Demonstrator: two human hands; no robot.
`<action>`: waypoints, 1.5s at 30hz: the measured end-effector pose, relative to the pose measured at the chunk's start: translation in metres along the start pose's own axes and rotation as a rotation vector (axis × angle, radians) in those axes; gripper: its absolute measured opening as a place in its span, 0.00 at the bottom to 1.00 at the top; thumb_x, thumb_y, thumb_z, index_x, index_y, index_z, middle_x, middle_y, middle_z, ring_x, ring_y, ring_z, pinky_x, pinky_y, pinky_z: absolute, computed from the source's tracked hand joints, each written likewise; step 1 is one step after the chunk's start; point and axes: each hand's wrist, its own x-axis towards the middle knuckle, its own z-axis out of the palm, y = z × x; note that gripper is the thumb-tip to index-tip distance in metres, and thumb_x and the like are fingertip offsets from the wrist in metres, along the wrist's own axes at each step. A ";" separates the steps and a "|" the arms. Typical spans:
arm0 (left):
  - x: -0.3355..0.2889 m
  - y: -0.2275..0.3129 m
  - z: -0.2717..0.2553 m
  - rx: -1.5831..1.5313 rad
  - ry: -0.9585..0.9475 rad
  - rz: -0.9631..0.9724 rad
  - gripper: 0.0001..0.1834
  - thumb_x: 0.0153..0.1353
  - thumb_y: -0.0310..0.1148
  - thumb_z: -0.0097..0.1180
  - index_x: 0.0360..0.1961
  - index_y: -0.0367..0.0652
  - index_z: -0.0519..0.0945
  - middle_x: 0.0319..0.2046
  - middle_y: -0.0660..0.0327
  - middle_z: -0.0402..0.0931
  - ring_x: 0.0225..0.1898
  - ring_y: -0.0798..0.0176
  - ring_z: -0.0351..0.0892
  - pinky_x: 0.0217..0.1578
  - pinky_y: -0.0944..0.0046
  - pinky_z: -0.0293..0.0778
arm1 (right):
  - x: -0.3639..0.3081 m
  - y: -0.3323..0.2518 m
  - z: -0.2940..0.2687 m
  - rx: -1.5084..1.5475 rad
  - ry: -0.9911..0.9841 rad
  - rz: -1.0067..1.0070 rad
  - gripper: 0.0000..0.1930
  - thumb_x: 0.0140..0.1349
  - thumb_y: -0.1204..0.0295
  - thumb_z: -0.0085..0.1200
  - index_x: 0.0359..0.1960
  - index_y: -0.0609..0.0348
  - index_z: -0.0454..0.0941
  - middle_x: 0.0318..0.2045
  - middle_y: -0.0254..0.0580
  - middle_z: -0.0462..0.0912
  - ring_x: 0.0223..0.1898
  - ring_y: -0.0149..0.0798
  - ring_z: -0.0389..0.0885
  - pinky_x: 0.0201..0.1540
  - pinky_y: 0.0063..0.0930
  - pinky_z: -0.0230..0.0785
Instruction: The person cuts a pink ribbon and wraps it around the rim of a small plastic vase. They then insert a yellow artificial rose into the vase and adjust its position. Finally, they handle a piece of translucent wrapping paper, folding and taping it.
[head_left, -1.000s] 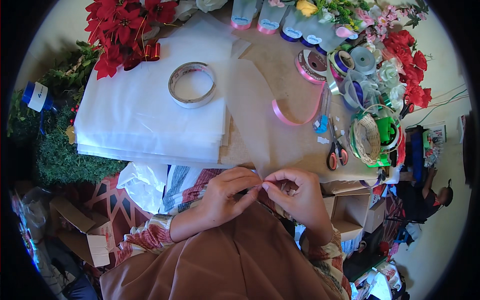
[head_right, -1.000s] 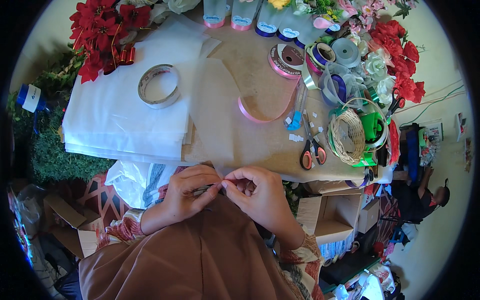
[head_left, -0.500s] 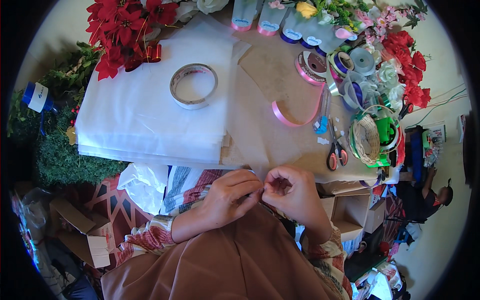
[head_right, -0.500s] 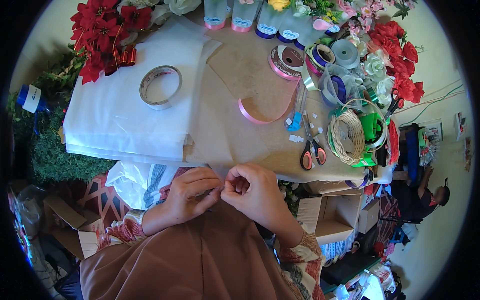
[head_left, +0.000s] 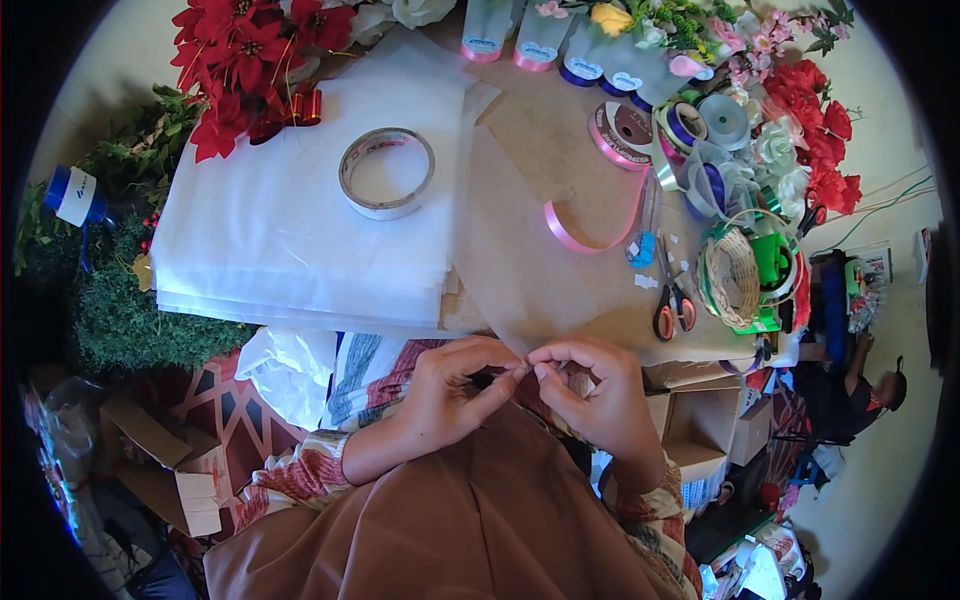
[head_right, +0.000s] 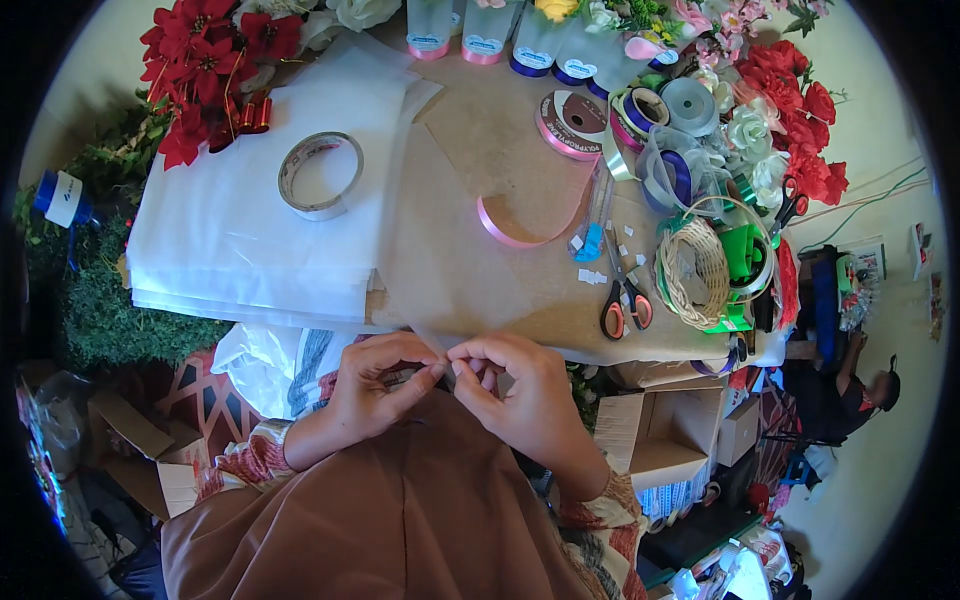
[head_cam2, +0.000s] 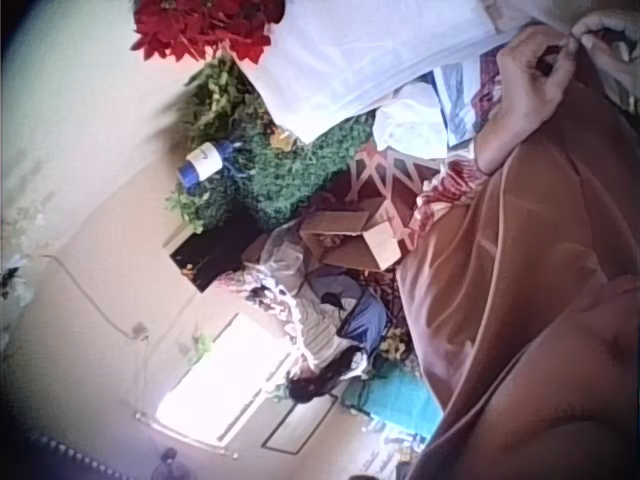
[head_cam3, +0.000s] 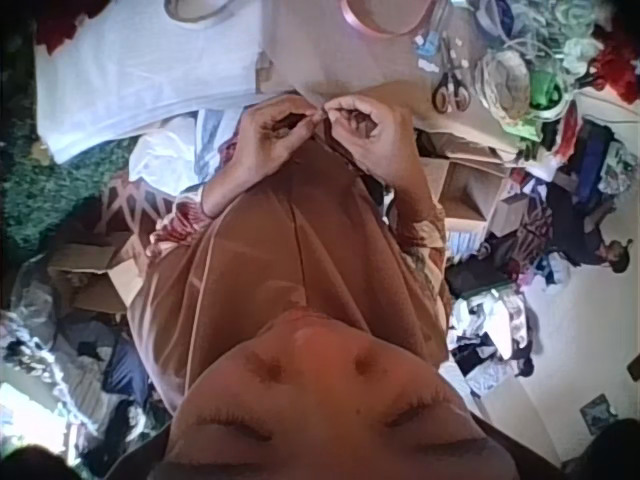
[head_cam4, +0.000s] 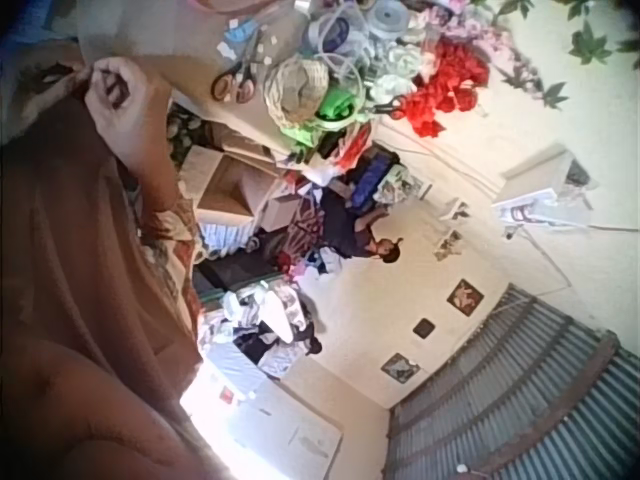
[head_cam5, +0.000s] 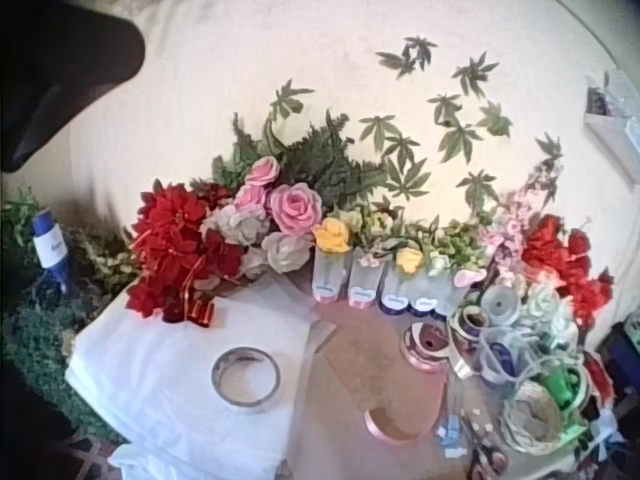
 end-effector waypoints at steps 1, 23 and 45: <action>0.000 -0.002 0.001 -0.014 0.006 0.000 0.05 0.52 0.24 0.57 0.31 0.35 0.78 0.30 0.54 0.78 0.32 0.59 0.79 0.34 0.66 0.73 | 0.000 -0.001 0.001 -0.001 0.016 -0.012 0.05 0.49 0.79 0.57 0.30 0.64 0.78 0.21 0.35 0.76 0.20 0.23 0.70 0.24 0.16 0.64; 0.001 -0.002 0.006 0.253 0.078 0.257 0.06 0.47 0.20 0.59 0.29 0.35 0.79 0.29 0.55 0.78 0.33 0.57 0.78 0.35 0.64 0.74 | 0.004 -0.004 0.004 0.004 -0.022 0.169 0.05 0.47 0.77 0.58 0.24 0.65 0.75 0.18 0.35 0.75 0.19 0.23 0.70 0.24 0.17 0.66; -0.008 -0.014 0.010 -0.249 0.094 -0.076 0.05 0.53 0.23 0.56 0.32 0.33 0.77 0.32 0.58 0.78 0.34 0.69 0.77 0.37 0.69 0.73 | 0.002 0.016 0.012 0.403 -0.001 0.252 0.02 0.51 0.81 0.54 0.26 0.63 0.74 0.22 0.26 0.73 0.22 0.14 0.66 0.22 0.09 0.59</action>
